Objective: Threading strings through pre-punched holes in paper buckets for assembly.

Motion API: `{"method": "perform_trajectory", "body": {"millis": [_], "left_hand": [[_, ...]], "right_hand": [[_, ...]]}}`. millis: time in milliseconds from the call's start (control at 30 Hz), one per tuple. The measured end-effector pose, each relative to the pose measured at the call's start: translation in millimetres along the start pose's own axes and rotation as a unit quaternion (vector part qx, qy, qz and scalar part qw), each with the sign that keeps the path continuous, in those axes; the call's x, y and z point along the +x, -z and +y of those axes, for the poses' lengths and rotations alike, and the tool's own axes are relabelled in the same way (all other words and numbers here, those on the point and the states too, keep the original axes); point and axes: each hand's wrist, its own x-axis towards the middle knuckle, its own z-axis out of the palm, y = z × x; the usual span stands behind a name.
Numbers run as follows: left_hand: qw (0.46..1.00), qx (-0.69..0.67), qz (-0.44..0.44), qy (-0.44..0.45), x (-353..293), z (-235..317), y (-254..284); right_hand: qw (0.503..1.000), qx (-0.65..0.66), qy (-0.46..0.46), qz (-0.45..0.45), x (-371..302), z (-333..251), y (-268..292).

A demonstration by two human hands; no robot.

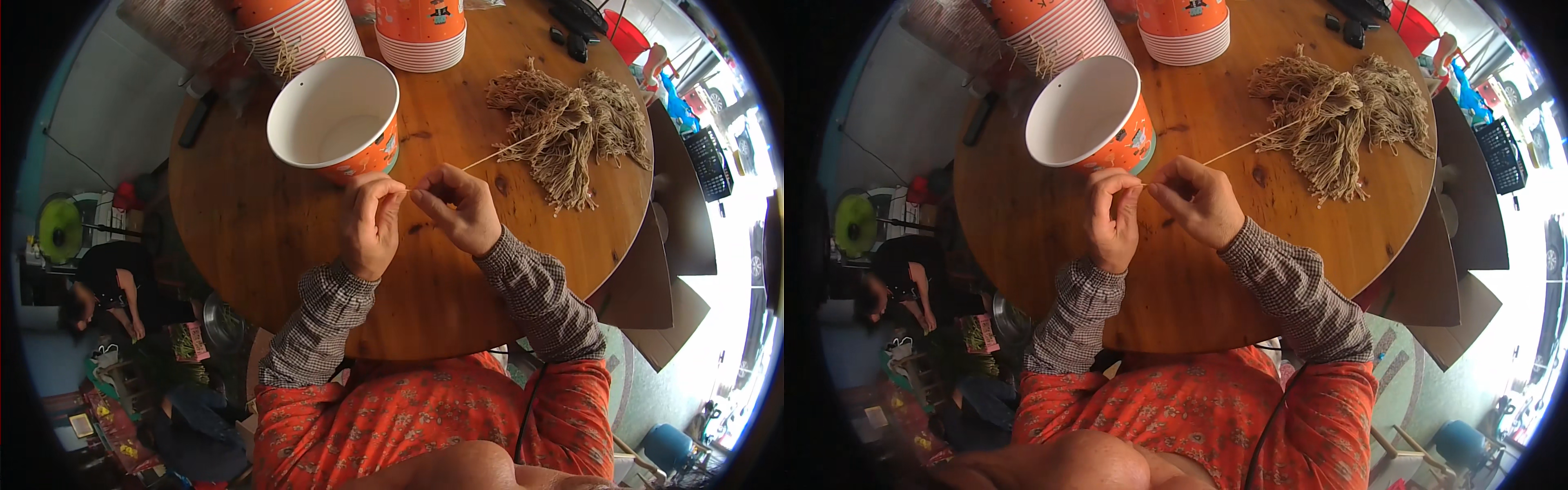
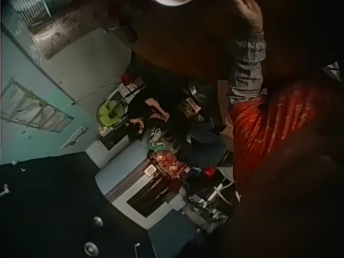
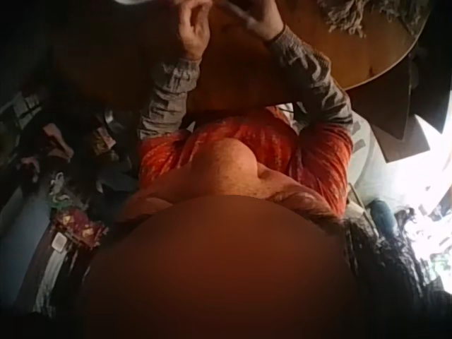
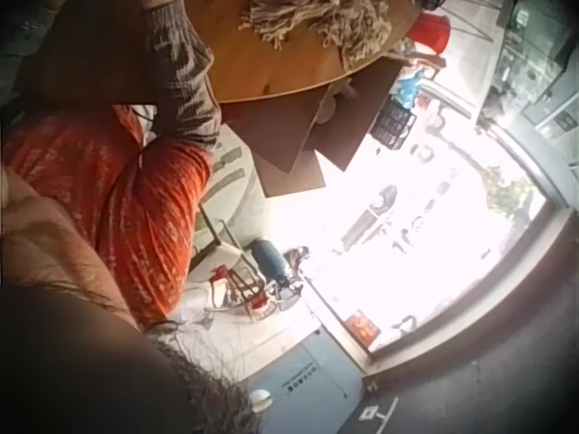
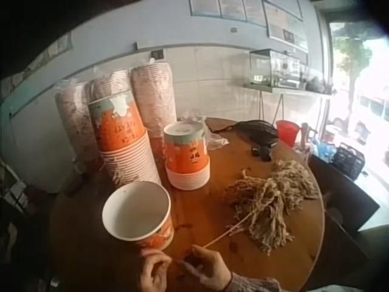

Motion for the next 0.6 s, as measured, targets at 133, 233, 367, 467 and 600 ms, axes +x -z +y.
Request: {"method": "perform_trajectory", "body": {"millis": [133, 233, 367, 467, 600], "left_hand": [[0.970, 0.211, 0.055, -0.112, 28, 9, 24], [0.943, 0.320, -0.038, -0.087, 43, 0, 44], [0.976, 0.208, 0.019, -0.066, 28, -1, 41], [0.991, 0.126, 0.051, 0.008, 20, 16, 33], [0.995, 0.075, 0.058, 0.019, 19, 16, 29]], "right_hand": [[0.978, 0.177, -0.090, 0.058, 3, -5, -4], [0.971, 0.199, -0.097, 0.089, 6, 0, -7], [0.973, 0.199, 0.016, 0.117, 11, 0, -19], [0.975, 0.180, 0.067, 0.112, 7, -8, -20], [0.979, 0.117, 0.105, 0.131, 4, -14, -20]]}}
